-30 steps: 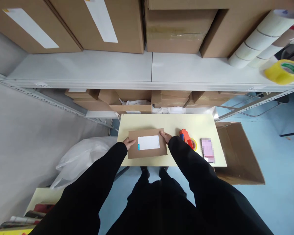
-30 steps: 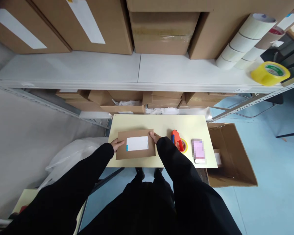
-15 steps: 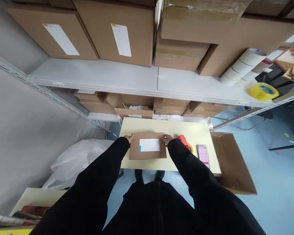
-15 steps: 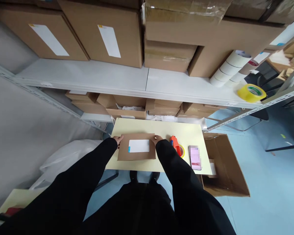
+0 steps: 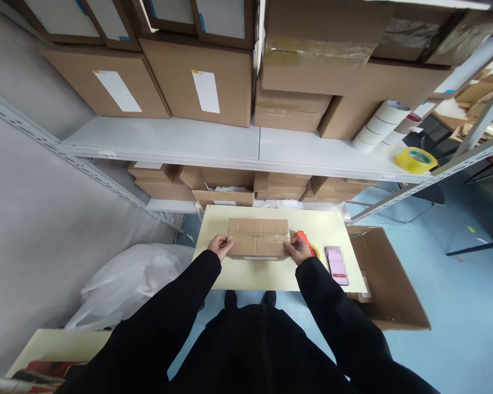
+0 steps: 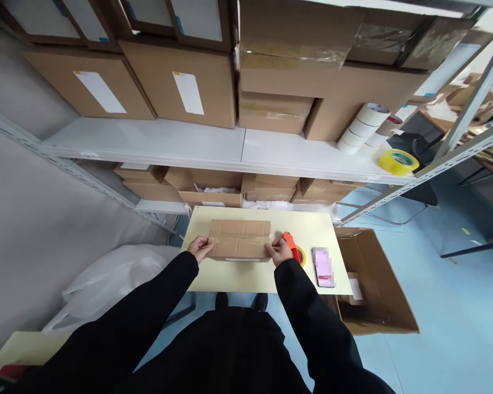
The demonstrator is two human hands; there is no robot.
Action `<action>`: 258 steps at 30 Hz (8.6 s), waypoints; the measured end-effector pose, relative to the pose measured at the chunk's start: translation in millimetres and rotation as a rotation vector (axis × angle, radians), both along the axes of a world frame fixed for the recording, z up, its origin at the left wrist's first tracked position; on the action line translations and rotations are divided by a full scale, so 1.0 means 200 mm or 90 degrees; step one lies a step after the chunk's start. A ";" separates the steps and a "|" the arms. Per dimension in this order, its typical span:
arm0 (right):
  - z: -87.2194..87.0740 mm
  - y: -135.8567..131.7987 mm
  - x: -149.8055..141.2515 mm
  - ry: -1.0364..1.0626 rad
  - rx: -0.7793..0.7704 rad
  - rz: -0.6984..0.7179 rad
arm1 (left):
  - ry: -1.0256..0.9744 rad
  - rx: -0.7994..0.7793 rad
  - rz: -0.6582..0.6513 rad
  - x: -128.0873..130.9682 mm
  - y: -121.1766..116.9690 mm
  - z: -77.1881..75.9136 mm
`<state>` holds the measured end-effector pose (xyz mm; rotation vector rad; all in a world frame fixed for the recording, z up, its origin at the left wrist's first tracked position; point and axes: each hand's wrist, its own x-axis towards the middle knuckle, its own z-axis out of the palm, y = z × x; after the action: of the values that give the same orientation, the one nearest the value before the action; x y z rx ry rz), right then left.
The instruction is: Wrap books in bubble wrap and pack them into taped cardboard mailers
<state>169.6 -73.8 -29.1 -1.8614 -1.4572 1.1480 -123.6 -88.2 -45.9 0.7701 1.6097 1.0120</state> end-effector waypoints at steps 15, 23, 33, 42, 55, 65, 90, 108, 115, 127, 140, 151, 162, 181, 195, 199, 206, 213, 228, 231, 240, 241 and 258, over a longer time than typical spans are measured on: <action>-0.27 -0.17 0.10 0.301 -0.016 -0.039 | -0.092 -0.044 0.067 0.14 -0.15 -0.28; -0.27 -0.21 0.13 0.357 -0.246 -0.016 | 0.028 -0.329 0.131 0.17 -0.16 -0.23; -0.32 -0.21 0.23 0.333 -0.134 0.059 | 0.002 -0.186 -0.061 0.03 -0.14 -0.06; -0.42 -0.33 0.02 0.113 -0.094 -0.019 | 0.023 -0.124 -0.119 0.09 -0.23 -0.10; -0.03 -0.50 0.06 0.416 -0.021 -0.013 | 0.090 0.086 -0.210 -0.03 -0.07 0.20; 0.41 -0.86 0.81 0.315 0.207 -0.266 | 0.185 0.249 -0.528 0.91 0.19 0.72; -0.60 -1.16 2.28 0.232 0.051 -0.703 | 0.379 0.133 -0.991 3.40 0.28 -0.15; -0.51 -1.15 2.23 0.281 -0.032 -0.732 | 0.184 0.111 -0.931 2.94 0.35 0.10; -0.37 -1.05 2.12 0.237 0.101 -0.530 | 0.301 0.170 -0.579 1.93 0.28 0.43; -0.03 -0.64 1.43 -0.136 0.139 -0.015 | 0.398 -0.006 -0.125 0.85 -0.61 0.14; 0.01 -0.53 0.08 -0.175 0.230 0.504 | 0.512 -0.086 -0.006 -0.09 -1.42 0.08; 0.03 -0.63 -0.77 -0.183 0.247 0.796 | 0.418 -0.087 0.148 -0.40 -1.84 0.00; -0.05 -0.33 -0.31 -0.277 0.246 0.308 | 0.499 -0.093 -0.112 -0.39 -1.20 0.03; -0.39 -0.06 0.30 -0.540 -0.012 0.142 | 0.522 -0.140 -0.525 0.24 -0.26 -0.11; 0.79 0.46 0.63 -0.641 0.472 -0.029 | 0.554 -0.087 -0.558 0.19 -0.11 -0.08; 0.99 0.75 0.55 -0.662 0.467 0.012 | 0.522 -0.068 -0.513 0.08 -0.21 -0.10; 1.06 1.12 0.42 -0.656 0.363 0.028 | 0.570 -0.124 -0.456 -0.15 -0.39 -0.14; 1.02 1.33 0.37 -0.621 0.268 -0.046 | 0.534 -0.116 -0.393 -0.12 -0.39 -0.11; 0.84 1.35 0.41 -0.625 0.361 -0.039 | 0.570 -0.078 -0.440 0.01 -0.24 -0.13; 0.86 1.26 0.40 -0.612 0.442 -0.044 | 0.555 -0.100 -0.445 0.05 -0.21 -0.09; 0.57 0.58 0.25 -0.335 0.601 0.181 | 0.490 -0.082 -0.352 0.06 -0.25 0.07; 0.49 0.51 0.24 -0.286 0.574 0.236 | 0.491 -0.079 -0.344 0.06 -0.26 0.07; -0.20 0.35 -0.14 -0.104 0.283 0.641 | 0.493 -0.115 -0.031 -0.04 -0.86 0.05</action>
<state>141.2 -3.9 -69.0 -0.8910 -2.6096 0.9189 -131.8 -259.3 -36.9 1.1497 2.2809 0.5303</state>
